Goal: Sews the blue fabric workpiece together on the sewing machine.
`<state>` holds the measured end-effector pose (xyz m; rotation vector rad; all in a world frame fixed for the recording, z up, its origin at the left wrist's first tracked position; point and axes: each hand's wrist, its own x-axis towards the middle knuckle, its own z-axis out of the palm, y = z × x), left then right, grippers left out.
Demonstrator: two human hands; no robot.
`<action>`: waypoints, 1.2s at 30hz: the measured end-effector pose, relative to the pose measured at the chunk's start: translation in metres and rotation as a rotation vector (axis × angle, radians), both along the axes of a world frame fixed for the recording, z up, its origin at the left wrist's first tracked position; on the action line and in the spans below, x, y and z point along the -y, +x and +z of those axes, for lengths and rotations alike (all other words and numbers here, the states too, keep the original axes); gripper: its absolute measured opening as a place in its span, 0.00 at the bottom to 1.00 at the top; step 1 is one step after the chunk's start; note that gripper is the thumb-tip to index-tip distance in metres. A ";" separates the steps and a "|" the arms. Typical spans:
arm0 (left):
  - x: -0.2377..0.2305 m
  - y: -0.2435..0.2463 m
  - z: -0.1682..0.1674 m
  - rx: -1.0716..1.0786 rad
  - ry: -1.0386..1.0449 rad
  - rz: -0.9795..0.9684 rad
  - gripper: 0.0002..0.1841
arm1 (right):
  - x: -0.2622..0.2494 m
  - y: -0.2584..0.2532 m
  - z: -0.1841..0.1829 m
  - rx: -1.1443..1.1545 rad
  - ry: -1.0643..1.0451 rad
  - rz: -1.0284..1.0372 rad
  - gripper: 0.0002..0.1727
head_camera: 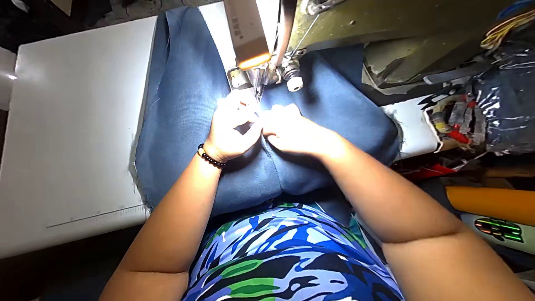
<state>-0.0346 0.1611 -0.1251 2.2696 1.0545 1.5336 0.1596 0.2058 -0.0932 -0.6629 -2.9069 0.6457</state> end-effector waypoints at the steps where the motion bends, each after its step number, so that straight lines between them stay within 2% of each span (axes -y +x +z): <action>1: 0.000 0.000 -0.001 0.007 0.011 0.003 0.11 | -0.010 -0.006 0.006 0.050 -0.070 0.017 0.16; 2: 0.000 0.000 -0.001 0.009 0.016 0.013 0.11 | -0.018 -0.009 0.009 0.055 -0.110 0.008 0.17; 4: -0.001 0.001 -0.003 0.001 0.004 0.036 0.11 | -0.025 -0.004 0.006 -0.077 -0.103 -0.082 0.17; 8: -0.004 0.001 -0.005 0.002 -0.089 0.011 0.10 | 0.010 0.020 -0.001 -0.277 0.027 -0.404 0.15; 11: -0.007 0.002 -0.006 0.000 -0.132 -0.004 0.10 | 0.047 0.028 -0.016 -0.363 0.086 -0.396 0.16; 14: -0.009 0.001 -0.008 -0.026 -0.182 -0.001 0.10 | 0.060 0.023 -0.028 -0.363 0.095 -0.382 0.17; 20: -0.007 0.000 -0.008 -0.041 -0.280 0.034 0.09 | 0.051 0.016 -0.024 -0.377 0.055 -0.384 0.11; 24: -0.008 -0.001 -0.007 -0.018 -0.337 0.010 0.09 | 0.036 0.009 -0.018 -0.426 -0.058 -0.429 0.10; 27: -0.010 -0.003 -0.005 -0.033 -0.368 -0.006 0.10 | 0.026 0.003 -0.017 -0.480 -0.053 -0.435 0.09; 36: -0.010 -0.011 -0.006 -0.087 -0.422 -0.074 0.10 | 0.017 0.000 -0.036 -0.626 -0.114 -0.436 0.08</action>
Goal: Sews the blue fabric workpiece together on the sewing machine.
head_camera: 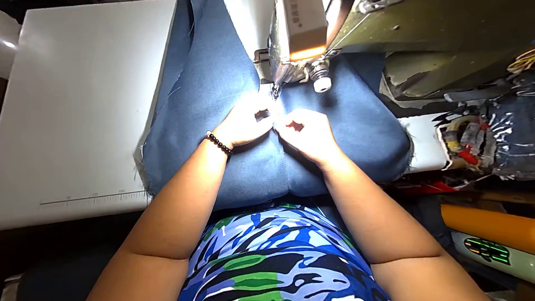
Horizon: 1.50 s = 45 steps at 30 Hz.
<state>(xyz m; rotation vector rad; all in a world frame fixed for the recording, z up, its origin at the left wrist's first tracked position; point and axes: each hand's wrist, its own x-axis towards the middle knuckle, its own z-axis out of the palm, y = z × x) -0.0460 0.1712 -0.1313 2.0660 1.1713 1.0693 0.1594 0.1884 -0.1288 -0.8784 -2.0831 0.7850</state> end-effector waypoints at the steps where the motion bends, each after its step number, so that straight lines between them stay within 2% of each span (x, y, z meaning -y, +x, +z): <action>1: 0.000 0.000 0.001 -0.004 0.003 -0.004 0.10 | -0.001 0.000 -0.001 -0.008 -0.008 -0.014 0.08; 10: -0.002 -0.001 0.006 -0.114 -0.045 0.009 0.13 | -0.004 -0.002 -0.001 -0.023 -0.049 -0.039 0.08; 21: -0.003 -0.001 0.008 -0.136 -0.116 0.013 0.11 | -0.002 -0.004 0.001 0.021 -0.052 -0.031 0.10; 23: -0.002 0.000 0.008 -0.148 -0.097 0.015 0.11 | -0.002 0.002 0.007 0.168 0.029 0.012 0.13; 25: 0.001 -0.004 0.013 -0.159 -0.080 0.012 0.11 | -0.003 0.014 0.023 0.460 0.185 0.134 0.16; 27: 0.005 -0.008 0.016 -0.146 -0.076 0.016 0.11 | -0.007 0.025 0.027 0.606 0.350 0.275 0.18; 29: 0.008 -0.011 0.018 -0.157 -0.074 0.032 0.10 | -0.016 0.033 0.019 0.594 0.449 0.382 0.21; 32: 0.007 -0.010 0.021 -0.253 -0.067 0.071 0.11 | -0.026 0.037 0.004 0.497 0.450 0.457 0.23; 39: 0.007 -0.005 0.013 -0.373 -0.134 0.204 0.12 | -0.021 0.032 -0.001 0.542 0.461 0.335 0.24; 45: 0.004 0.000 0.011 -0.346 -0.158 0.259 0.12 | -0.020 0.034 -0.003 0.491 0.488 0.290 0.22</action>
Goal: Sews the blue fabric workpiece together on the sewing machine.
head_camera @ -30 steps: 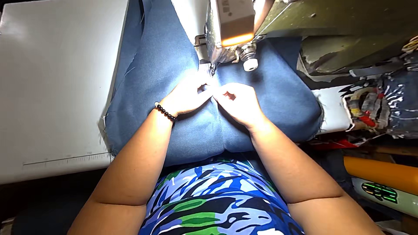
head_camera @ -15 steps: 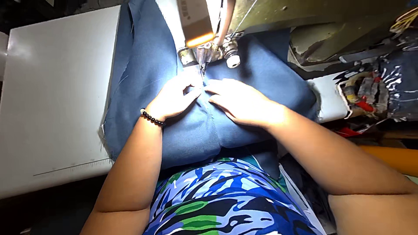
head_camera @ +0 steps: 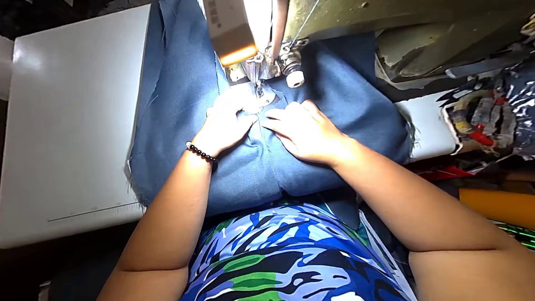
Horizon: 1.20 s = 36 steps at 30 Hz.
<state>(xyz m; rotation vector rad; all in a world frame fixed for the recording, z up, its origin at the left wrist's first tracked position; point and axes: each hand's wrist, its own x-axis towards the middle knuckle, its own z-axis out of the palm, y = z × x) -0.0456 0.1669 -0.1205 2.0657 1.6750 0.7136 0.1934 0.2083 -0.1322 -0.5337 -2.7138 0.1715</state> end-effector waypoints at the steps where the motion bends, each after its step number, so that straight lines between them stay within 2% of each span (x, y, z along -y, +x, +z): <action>1: -0.001 0.001 0.001 0.003 -0.010 0.006 0.12 | 0.000 0.000 0.000 0.002 -0.006 -0.001 0.23; 15: -0.002 0.019 0.002 -0.056 -0.016 0.117 0.12 | -0.003 0.002 -0.004 -0.081 -0.045 -0.002 0.21; 24: 0.001 0.034 0.006 -0.094 -0.108 0.256 0.18 | -0.005 0.002 -0.005 -0.053 -0.019 0.022 0.23; 27: 0.004 0.036 0.002 -0.151 0.008 0.242 0.12 | -0.005 0.003 -0.006 -0.063 -0.019 0.024 0.22; 29: 0.012 0.040 0.005 -0.273 0.084 0.219 0.12 | -0.005 0.003 -0.006 -0.064 -0.021 0.023 0.22; 31: 0.022 0.043 0.010 -0.431 0.194 0.116 0.12 | -0.006 0.003 -0.005 -0.067 -0.031 0.027 0.22; 33: 0.032 0.041 0.006 -0.511 0.283 -0.008 0.14 | -0.006 0.003 -0.005 -0.078 -0.033 0.034 0.22; 36: 0.044 0.031 0.002 -0.490 0.199 -0.135 0.23 | -0.006 0.003 -0.006 -0.097 -0.030 0.044 0.22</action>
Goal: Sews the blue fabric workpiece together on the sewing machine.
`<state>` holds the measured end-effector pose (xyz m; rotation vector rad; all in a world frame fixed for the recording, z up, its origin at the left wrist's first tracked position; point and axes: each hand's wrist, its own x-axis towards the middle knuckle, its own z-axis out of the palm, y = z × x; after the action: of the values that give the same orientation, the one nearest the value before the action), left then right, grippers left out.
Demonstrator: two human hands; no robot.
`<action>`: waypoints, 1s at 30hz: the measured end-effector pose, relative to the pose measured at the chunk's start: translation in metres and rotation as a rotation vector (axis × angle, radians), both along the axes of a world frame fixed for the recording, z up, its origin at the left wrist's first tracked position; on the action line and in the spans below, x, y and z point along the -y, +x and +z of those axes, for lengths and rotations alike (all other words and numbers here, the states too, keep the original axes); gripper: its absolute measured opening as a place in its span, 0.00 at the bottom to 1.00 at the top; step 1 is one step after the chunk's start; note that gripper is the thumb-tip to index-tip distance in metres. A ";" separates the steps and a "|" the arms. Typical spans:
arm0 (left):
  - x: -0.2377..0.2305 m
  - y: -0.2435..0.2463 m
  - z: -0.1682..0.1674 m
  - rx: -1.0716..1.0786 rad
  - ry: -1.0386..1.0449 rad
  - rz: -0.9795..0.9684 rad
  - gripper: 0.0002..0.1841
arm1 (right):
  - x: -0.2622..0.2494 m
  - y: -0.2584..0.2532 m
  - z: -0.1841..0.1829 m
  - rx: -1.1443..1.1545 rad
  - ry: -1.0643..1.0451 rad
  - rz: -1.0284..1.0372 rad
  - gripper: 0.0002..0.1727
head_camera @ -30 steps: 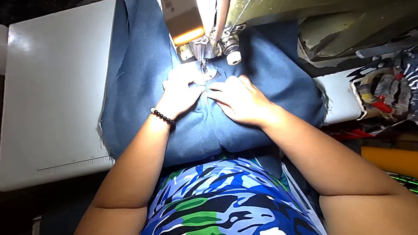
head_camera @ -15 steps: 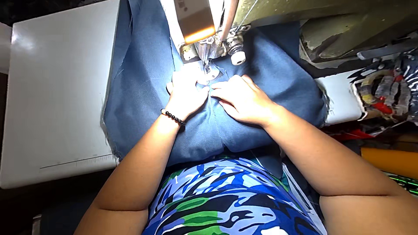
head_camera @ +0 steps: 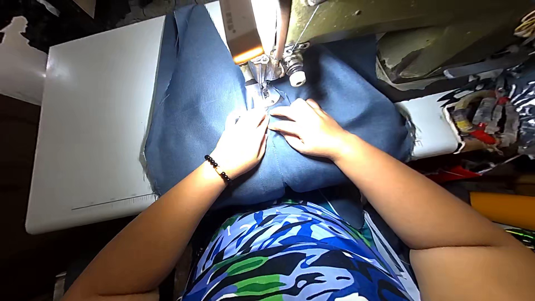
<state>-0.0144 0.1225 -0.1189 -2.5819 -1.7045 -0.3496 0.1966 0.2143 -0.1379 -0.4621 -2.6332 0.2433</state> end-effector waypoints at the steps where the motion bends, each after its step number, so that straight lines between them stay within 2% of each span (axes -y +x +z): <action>1: 0.003 -0.004 0.000 0.016 -0.052 -0.013 0.25 | 0.000 0.000 0.000 -0.005 0.001 0.003 0.22; 9: 0.009 -0.005 -0.011 0.058 -0.089 0.030 0.27 | -0.008 0.002 0.000 0.004 -0.009 0.054 0.22; 17: -0.025 -0.005 -0.005 0.068 -0.138 0.124 0.27 | -0.048 -0.004 0.008 0.109 0.005 0.065 0.24; 30: -0.030 -0.011 -0.012 0.149 -0.101 0.086 0.28 | -0.057 -0.005 0.008 0.123 -0.019 0.073 0.24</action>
<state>-0.0254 0.1524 -0.1308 -2.6000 -1.9228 -0.4753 0.1917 0.2711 -0.1297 -0.3992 -2.7736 0.2709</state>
